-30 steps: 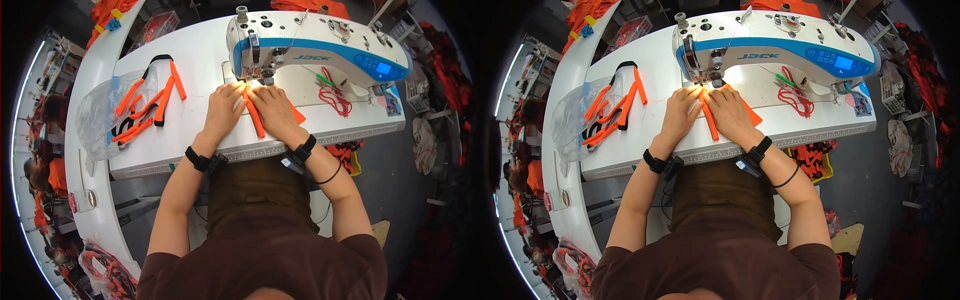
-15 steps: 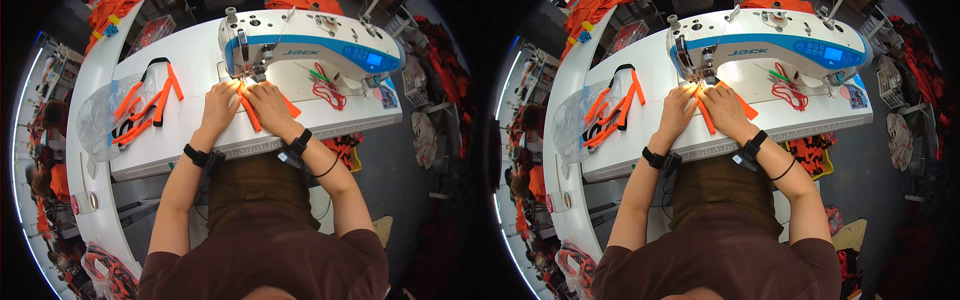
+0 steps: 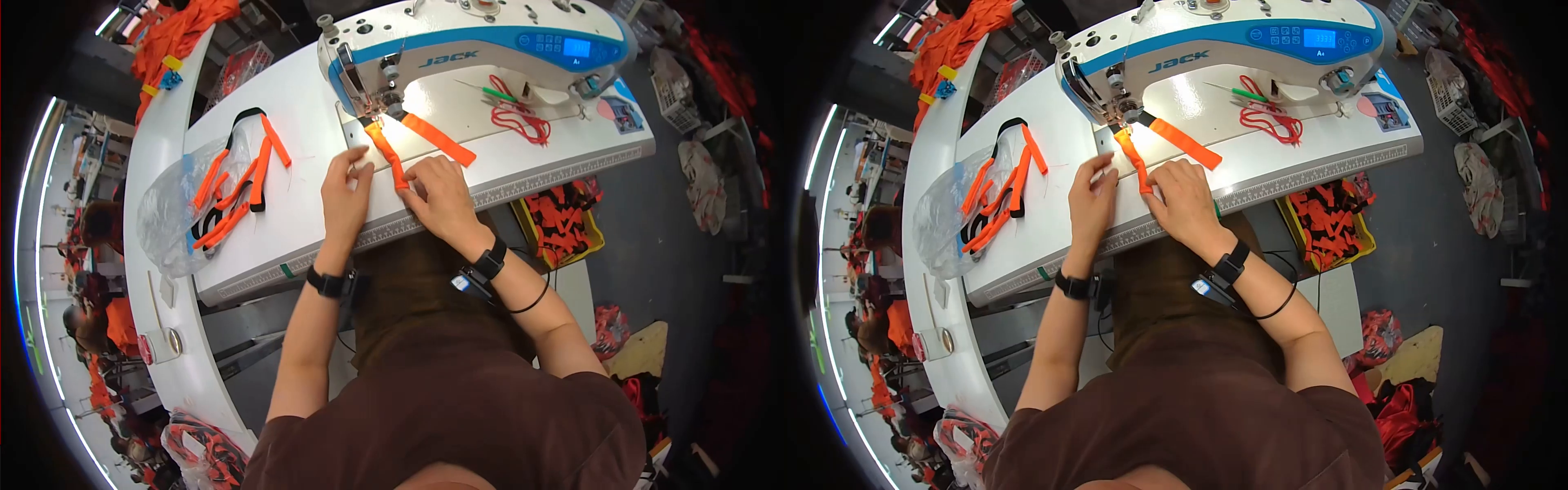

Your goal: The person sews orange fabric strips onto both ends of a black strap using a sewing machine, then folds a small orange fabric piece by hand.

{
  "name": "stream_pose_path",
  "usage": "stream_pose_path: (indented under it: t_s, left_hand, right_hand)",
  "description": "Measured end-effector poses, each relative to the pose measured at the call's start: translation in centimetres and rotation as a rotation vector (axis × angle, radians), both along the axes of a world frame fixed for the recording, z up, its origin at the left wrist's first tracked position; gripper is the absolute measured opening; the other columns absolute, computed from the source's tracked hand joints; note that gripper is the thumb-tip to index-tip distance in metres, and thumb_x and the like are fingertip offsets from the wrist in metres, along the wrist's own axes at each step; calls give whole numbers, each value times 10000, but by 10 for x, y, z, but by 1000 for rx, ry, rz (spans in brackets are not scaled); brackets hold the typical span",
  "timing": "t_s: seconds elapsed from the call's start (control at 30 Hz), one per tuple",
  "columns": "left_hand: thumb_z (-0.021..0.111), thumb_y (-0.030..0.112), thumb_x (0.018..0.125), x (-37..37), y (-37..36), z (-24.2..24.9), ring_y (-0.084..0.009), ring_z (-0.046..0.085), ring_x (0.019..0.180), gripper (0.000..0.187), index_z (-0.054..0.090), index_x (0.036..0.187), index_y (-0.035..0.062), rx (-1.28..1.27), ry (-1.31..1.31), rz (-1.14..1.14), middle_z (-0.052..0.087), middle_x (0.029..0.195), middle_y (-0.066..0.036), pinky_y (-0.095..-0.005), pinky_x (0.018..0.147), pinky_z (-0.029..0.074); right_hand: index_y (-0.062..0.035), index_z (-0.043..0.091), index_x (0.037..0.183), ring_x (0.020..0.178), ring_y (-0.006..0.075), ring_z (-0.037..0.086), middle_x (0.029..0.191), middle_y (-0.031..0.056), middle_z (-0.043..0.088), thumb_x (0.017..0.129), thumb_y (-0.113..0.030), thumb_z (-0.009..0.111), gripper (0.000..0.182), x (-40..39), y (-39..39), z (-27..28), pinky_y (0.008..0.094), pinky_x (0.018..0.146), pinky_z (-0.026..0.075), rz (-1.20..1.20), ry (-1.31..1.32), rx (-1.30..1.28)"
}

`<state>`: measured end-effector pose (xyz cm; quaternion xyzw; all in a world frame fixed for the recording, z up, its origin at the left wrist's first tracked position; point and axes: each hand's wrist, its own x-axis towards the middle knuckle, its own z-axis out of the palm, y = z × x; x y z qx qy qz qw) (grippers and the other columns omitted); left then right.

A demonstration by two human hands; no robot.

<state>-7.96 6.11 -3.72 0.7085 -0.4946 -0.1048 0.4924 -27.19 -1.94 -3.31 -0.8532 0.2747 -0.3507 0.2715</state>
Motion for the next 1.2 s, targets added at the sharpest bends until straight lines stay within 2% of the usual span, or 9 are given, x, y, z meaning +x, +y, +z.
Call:
stream_pose_path:
  t_s: [0.07, 0.13, 0.3, 0.43, 0.53, 0.7, 0.83, 0.9, 1.2]
  left_hand:
    - [744, 167, 1032, -10, 14, 2, -218, 739, 1149, 336, 698, 1321, 0, 57, 137, 37, 753, 1258, -110, -357, 933, 608]
    - [703, 229, 1089, -17, 22, 4, -173, 738, 1091, 344, 686, 1333, -14, 103, 582, -15, 749, 1215, -99, -302, 890, 616]
    - [757, 240, 1056, 3, -15, 18, -167, 754, 1002, 365, 697, 1306, -19, 239, 767, 56, 769, 1115, -102, -267, 824, 617]
    - [835, 145, 978, 29, -53, 20, -104, 678, 688, 376, 666, 1251, -50, 364, 714, 16, 778, 975, -96, -242, 575, 532]
    - [839, 122, 964, 36, -62, 22, -111, 670, 649, 395, 651, 1268, -46, 439, 606, -20, 772, 958, -87, -257, 548, 531]
    - [805, 96, 988, 44, -61, 18, -145, 707, 699, 457, 554, 1354, -13, 446, 544, -3, 775, 988, -117, -273, 582, 569]
    - [735, 78, 1040, 52, -63, 14, -161, 728, 821, 479, 459, 1427, 19, 453, 594, -34, 768, 1063, -146, -258, 686, 589]
    - [740, 49, 1022, 55, -61, 19, -165, 742, 868, 469, 478, 1410, 17, 464, 650, -39, 768, 1057, -141, -257, 731, 608]
    - [780, 52, 1002, 50, -52, 14, -151, 752, 925, 474, 508, 1388, 26, 380, 730, -53, 774, 1078, -115, -244, 777, 611]
  right_hand:
    - [-59, 664, 970, 933, 315, 651, 933, 85, 660, 861, -96, 784, 166, 5, 4, -5, 454, 874, 489, 6, -64, 43]
    - [-60, 659, 945, 876, 314, 659, 891, 86, 652, 872, -92, 783, 148, 12, 7, -7, 442, 814, 506, 16, -126, 86]
    - [-57, 637, 918, 813, 330, 659, 878, 114, 647, 853, -61, 753, 133, 28, 18, -7, 436, 729, 541, 38, -142, -306]
    - [-55, 633, 905, 793, 330, 662, 880, 111, 648, 840, -46, 731, 118, 26, 19, -1, 439, 728, 548, 37, -199, -184]
    - [-53, 642, 917, 810, 329, 684, 893, 118, 658, 853, -54, 725, 105, 22, 13, 3, 433, 731, 561, 69, -237, -31]
    - [-38, 704, 1024, 790, 224, 724, 955, 92, 737, 938, -117, 763, 131, 20, -25, -5, 337, 711, 567, 156, -277, 359]
    - [-2, 732, 1073, 807, 187, 763, 948, 99, 761, 987, -148, 747, 171, 35, -66, -9, 326, 685, 600, 114, -103, 374]
    - [46, 727, 1048, 700, 180, 771, 879, 108, 763, 1016, -162, 733, 210, 47, -73, -3, 305, 568, 603, 268, -108, 1008]
    - [66, 674, 1018, 580, 175, 754, 781, 114, 750, 990, -123, 757, 208, 59, -61, 1, 280, 473, 571, 237, -114, 946]
